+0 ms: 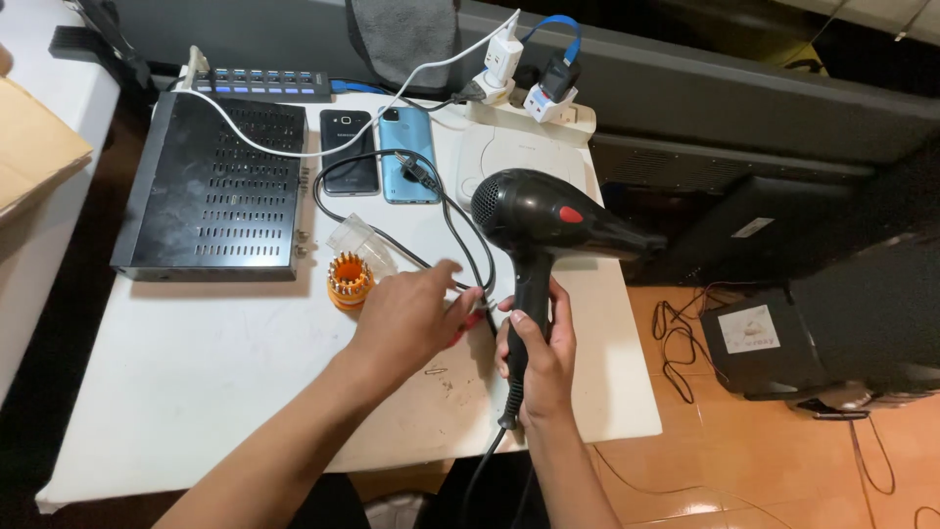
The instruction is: Disassembling a hair dryer using a screwdriver to access and inspect internal components
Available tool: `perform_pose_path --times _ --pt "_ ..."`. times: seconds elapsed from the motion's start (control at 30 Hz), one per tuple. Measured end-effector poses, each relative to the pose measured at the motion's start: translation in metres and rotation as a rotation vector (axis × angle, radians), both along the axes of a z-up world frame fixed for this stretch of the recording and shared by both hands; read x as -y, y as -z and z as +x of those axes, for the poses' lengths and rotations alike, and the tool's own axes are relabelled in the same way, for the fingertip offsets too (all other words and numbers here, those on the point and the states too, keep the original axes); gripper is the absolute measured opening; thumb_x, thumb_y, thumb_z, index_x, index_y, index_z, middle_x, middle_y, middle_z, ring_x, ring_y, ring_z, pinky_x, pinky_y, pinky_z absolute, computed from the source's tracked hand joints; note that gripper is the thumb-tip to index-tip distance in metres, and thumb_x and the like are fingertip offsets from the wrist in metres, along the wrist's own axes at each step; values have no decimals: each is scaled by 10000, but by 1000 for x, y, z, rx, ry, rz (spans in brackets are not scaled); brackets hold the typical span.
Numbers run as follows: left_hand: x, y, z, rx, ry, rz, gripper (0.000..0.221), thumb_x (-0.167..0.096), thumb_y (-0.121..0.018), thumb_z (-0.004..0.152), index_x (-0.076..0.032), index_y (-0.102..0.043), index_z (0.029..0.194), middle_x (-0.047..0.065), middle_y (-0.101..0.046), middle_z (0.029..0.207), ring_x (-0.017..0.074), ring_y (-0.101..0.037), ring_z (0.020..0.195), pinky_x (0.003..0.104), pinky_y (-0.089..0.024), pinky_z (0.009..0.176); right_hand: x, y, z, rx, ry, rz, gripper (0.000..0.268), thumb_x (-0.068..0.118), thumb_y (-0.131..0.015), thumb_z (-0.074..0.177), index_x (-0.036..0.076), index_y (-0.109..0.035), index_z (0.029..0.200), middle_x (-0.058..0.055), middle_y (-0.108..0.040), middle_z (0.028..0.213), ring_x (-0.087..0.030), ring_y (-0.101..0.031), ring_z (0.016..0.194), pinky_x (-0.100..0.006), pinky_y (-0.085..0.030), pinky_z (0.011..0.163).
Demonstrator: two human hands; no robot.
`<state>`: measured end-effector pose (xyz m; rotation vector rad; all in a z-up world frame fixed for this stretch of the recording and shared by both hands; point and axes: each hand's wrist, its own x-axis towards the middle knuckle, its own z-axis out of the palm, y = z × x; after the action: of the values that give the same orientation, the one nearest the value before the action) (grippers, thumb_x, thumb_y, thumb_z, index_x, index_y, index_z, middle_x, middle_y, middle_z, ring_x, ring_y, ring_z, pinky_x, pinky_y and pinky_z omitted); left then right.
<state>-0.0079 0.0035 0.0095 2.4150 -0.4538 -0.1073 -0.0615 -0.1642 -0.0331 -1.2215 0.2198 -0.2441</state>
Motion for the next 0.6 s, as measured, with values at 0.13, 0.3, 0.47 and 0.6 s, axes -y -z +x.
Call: perform_pose_path --times 0.13,0.3,0.47,0.6 --pt "3 -19 3 66 -151 -532 679 -308 -829 875 6 -474 1362 351 -671 1201 507 -731 967 540 -642 692 1 1 -2 -26 12 -54 537 159 -637 886 104 -468 1393 -172 -645 931 -154 -546 489 -239 -430 293" --pt "6 -18 24 -58 3 -984 1045 -119 -960 709 -181 -357 1561 324 -484 1479 530 -637 1191 460 -649 908 1 1 -2 -37 -63 -97 556 154 -686 862 116 -507 1387 -169 -676 894 -175 -570 500 -261 -422 302" --pt "4 -8 37 -36 -33 -1054 890 -43 -974 640 -86 -568 1430 278 -639 1288 366 -732 1014 403 -660 900 2 10 0 -48 -56 -94 550 152 -669 867 130 -513 1394 -168 -683 896 -173 -563 468 -261 -427 291" --pt "1 -9 41 -11 -6 -1052 860 -12 -973 637 -68 -585 1404 285 -658 1258 371 -735 978 434 -648 918 4 10 0 -38 -86 -41 574 135 -662 868 126 -499 1418 -175 -674 898 -168 -557 459 -249 -422 288"
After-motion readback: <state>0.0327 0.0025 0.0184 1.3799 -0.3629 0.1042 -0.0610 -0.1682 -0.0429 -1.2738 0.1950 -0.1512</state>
